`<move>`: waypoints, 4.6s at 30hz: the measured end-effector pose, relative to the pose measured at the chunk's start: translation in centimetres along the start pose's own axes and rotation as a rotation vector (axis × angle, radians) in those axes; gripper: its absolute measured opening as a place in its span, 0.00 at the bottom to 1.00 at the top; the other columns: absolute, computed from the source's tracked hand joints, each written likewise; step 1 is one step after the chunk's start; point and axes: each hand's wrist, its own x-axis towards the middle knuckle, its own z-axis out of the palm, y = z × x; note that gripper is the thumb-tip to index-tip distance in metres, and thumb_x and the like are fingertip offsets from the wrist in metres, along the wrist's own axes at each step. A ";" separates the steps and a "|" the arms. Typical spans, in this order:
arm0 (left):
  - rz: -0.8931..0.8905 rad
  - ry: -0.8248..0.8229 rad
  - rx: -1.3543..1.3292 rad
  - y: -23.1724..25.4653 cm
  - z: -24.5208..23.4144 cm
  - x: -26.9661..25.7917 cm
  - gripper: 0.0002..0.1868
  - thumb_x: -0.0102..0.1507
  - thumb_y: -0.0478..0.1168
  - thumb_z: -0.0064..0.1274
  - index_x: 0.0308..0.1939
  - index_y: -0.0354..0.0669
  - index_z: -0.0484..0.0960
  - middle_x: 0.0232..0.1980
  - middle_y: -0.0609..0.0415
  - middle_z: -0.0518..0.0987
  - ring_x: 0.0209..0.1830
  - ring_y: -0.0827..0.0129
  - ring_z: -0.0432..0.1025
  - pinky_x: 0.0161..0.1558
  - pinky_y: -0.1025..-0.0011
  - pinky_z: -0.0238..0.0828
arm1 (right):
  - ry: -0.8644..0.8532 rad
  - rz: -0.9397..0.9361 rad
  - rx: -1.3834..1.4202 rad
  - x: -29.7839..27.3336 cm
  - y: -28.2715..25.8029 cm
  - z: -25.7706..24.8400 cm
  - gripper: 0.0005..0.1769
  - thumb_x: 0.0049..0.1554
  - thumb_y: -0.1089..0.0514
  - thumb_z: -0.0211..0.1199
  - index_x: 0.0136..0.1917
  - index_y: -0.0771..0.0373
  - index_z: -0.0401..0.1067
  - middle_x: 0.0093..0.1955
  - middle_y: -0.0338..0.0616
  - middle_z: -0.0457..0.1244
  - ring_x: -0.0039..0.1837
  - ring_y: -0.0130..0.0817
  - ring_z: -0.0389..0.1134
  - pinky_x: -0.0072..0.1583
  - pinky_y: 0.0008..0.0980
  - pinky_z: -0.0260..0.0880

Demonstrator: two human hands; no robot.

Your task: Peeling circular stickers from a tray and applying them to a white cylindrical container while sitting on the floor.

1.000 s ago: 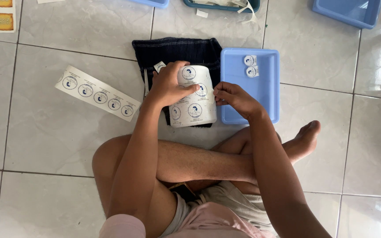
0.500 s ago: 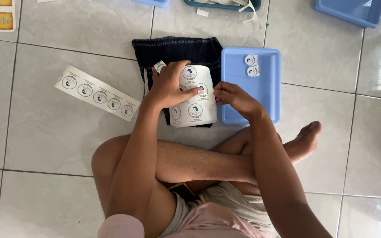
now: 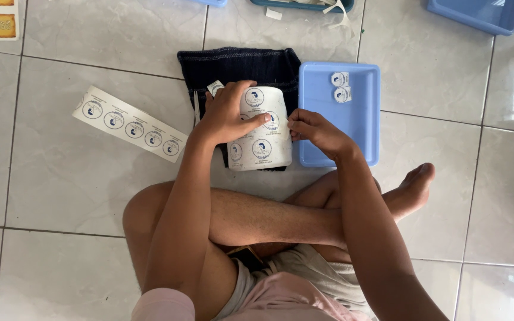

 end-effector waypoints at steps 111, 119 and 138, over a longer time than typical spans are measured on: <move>0.442 0.363 0.618 4.4 6.3 -19.3 0.22 0.67 0.54 0.36 0.37 0.42 0.80 0.31 0.49 0.76 0.36 0.59 0.72 0.44 0.59 0.64 | -0.281 -0.987 0.269 -16.7 -16.8 -3.2 0.05 0.61 0.56 0.48 0.47 0.57 0.55 0.24 0.32 0.46 0.24 0.20 0.43 0.33 0.23 0.45; 0.404 0.324 0.616 4.3 6.2 -18.7 0.24 0.67 0.55 0.35 0.38 0.42 0.81 0.32 0.50 0.78 0.37 0.59 0.73 0.43 0.61 0.65 | 0.517 -0.214 0.136 0.0 -11.0 -4.7 0.16 0.63 0.50 0.46 0.53 0.61 0.68 0.31 0.40 0.62 0.25 0.29 0.60 0.30 0.28 0.55; 0.401 0.356 0.576 4.8 6.7 -17.7 0.20 0.65 0.52 0.41 0.33 0.43 0.81 0.28 0.50 0.78 0.33 0.58 0.75 0.40 0.61 0.70 | 0.577 0.027 -0.041 -7.4 6.0 -3.0 0.19 0.62 0.57 0.45 0.60 0.67 0.69 0.32 0.51 0.64 0.26 0.34 0.61 0.28 0.32 0.60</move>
